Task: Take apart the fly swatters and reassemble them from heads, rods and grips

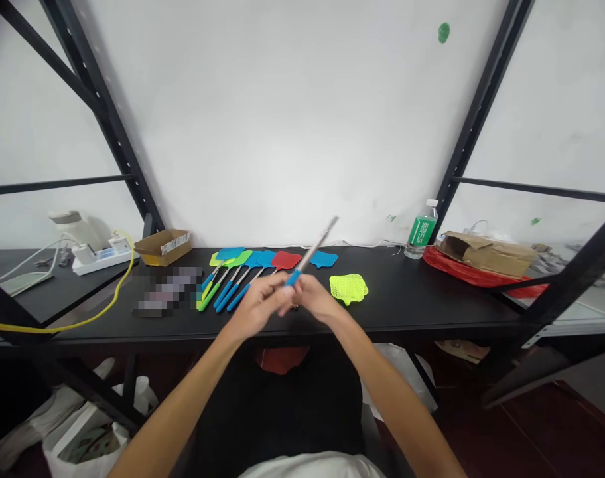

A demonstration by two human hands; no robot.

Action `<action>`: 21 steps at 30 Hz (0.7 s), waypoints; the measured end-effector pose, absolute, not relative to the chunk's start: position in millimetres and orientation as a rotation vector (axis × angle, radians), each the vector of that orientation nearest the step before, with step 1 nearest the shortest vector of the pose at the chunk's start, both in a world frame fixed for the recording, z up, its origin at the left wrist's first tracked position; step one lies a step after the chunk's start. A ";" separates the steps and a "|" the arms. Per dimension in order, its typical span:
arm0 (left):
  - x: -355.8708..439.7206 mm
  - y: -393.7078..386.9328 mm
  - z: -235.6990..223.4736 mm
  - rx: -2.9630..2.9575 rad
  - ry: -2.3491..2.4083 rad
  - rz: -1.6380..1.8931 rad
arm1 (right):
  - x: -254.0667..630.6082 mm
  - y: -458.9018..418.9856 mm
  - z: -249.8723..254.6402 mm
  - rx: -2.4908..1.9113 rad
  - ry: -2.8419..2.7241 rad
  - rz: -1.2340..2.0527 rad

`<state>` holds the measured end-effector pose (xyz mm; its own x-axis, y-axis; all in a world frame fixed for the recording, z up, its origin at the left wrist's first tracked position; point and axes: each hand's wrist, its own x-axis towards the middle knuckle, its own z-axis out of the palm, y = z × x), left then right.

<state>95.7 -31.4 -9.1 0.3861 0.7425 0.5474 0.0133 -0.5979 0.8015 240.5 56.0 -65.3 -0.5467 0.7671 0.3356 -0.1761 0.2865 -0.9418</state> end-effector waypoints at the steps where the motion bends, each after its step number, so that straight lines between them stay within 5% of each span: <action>1: 85.8 -21.8 -12.0 1.925 0.743 1.360 | 242.7 70.1 -58.9 -0.604 -1.710 1.341; 6: 55.3 18.1 -43.0 1.945 1.128 1.392 | 261.9 145.1 -37.7 -1.302 -1.910 0.596; 15: 40.3 21.1 -83.1 2.105 1.505 1.294 | 266.4 196.7 -51.8 -1.906 -2.147 0.270; 21: 42.2 22.1 -82.0 2.178 1.577 1.273 | 256.0 199.9 -40.6 -1.875 -2.346 0.041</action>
<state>42.2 22.1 -82.0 0.0781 0.8417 0.5343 0.6997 -0.4281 0.5720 256.0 199.9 -40.6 -0.2146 0.9725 0.0905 0.9687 0.2238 -0.1073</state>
